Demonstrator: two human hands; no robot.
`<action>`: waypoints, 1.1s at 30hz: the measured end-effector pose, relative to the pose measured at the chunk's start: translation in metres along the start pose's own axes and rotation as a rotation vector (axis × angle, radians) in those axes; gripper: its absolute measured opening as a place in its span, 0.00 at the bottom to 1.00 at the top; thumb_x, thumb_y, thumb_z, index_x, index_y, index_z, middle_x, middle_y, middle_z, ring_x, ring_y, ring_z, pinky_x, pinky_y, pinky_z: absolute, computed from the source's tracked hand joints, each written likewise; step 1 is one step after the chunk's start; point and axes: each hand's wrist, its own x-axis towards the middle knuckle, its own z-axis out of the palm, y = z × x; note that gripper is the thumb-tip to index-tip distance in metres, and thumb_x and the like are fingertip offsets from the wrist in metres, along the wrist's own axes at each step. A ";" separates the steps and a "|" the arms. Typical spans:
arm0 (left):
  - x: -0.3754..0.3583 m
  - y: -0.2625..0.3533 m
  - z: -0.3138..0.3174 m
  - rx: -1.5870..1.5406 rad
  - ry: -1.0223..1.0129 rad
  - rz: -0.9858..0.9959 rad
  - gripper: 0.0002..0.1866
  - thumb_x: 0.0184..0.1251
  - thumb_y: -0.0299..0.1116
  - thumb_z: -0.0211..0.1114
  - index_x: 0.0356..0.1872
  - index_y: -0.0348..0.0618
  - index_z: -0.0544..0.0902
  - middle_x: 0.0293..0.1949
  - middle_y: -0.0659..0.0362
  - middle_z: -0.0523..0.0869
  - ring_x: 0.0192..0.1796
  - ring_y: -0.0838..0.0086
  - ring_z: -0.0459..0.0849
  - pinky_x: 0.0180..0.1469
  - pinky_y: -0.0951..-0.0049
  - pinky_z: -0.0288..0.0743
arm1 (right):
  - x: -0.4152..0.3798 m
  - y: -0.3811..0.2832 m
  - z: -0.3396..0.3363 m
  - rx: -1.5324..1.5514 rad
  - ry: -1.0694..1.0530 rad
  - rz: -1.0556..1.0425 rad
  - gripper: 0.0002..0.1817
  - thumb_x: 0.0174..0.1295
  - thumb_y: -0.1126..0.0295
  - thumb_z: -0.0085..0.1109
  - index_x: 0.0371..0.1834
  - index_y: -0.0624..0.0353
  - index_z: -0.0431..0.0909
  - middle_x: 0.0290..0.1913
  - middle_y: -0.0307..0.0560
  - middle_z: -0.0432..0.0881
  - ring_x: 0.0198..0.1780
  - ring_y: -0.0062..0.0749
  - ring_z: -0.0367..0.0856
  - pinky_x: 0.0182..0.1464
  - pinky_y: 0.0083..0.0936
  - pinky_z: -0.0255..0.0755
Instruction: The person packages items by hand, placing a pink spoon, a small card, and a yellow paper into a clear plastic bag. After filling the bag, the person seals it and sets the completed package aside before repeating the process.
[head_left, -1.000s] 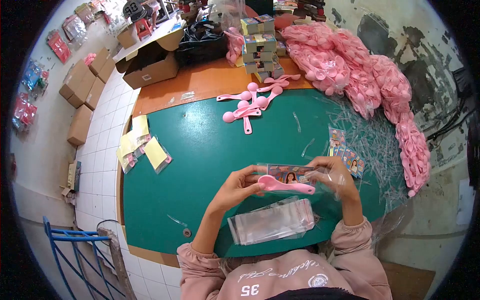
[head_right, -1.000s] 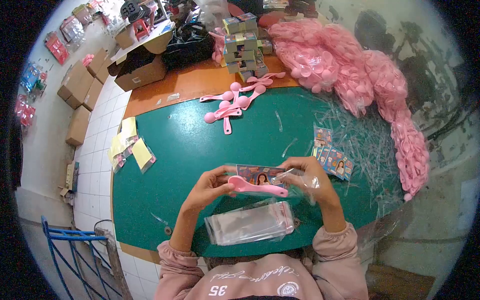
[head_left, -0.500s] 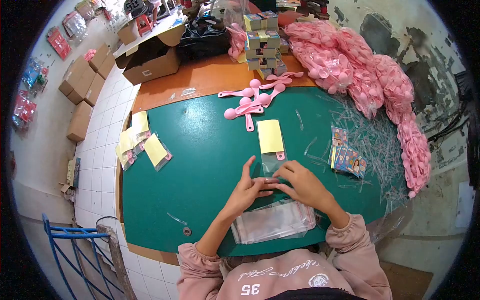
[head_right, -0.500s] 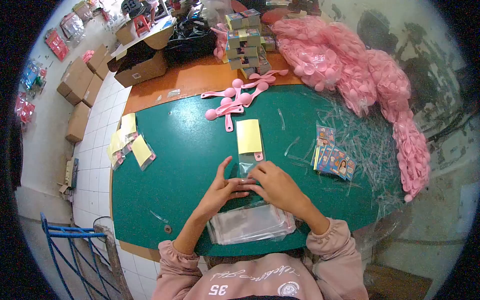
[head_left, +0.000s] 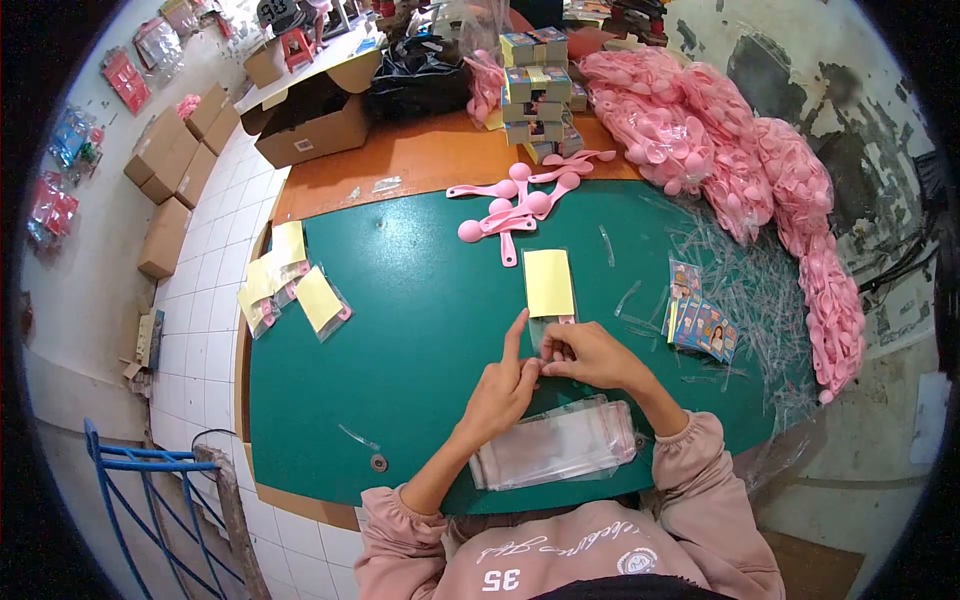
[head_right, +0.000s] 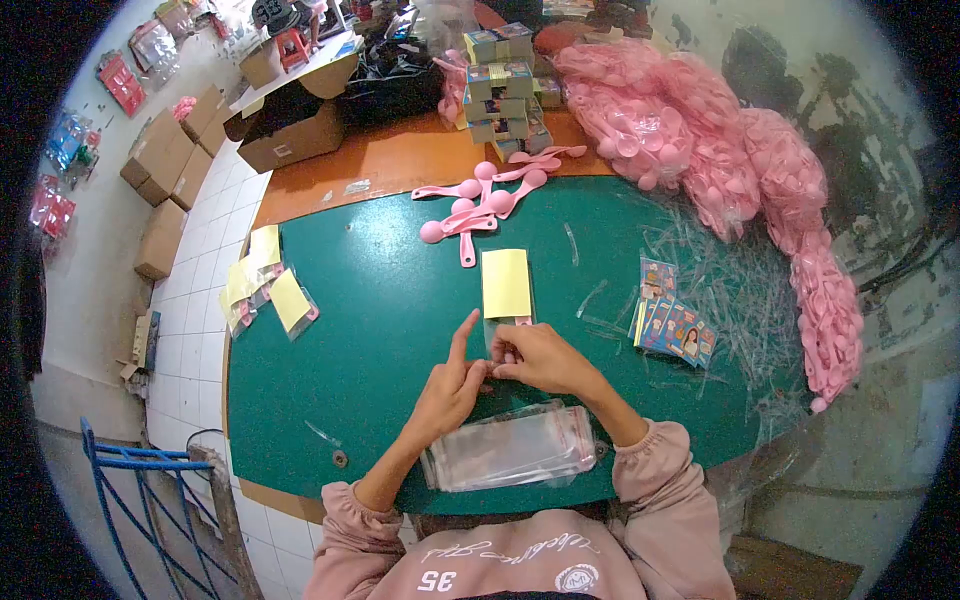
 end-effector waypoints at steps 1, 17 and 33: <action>0.000 -0.001 0.001 0.025 0.046 0.077 0.30 0.65 0.30 0.45 0.67 0.44 0.47 0.21 0.48 0.79 0.24 0.58 0.79 0.32 0.63 0.71 | -0.001 0.000 0.000 -0.009 0.001 -0.002 0.11 0.47 0.71 0.63 0.30 0.63 0.73 0.21 0.45 0.73 0.23 0.30 0.72 0.28 0.27 0.67; 0.015 -0.013 0.006 -0.508 -0.049 -0.144 0.19 0.64 0.22 0.50 0.56 0.43 0.64 0.30 0.56 0.81 0.32 0.79 0.81 0.38 0.78 0.78 | -0.029 -0.018 0.006 -0.343 0.009 -0.208 0.09 0.53 0.66 0.57 0.30 0.57 0.70 0.29 0.45 0.73 0.34 0.42 0.74 0.38 0.35 0.62; 0.014 -0.018 0.000 -0.575 -0.189 -0.126 0.13 0.69 0.28 0.47 0.53 0.41 0.68 0.39 0.52 0.81 0.41 0.72 0.82 0.41 0.78 0.77 | -0.051 -0.020 -0.043 -0.008 -0.125 -0.086 0.12 0.52 0.65 0.60 0.28 0.60 0.70 0.24 0.47 0.73 0.24 0.37 0.72 0.26 0.28 0.63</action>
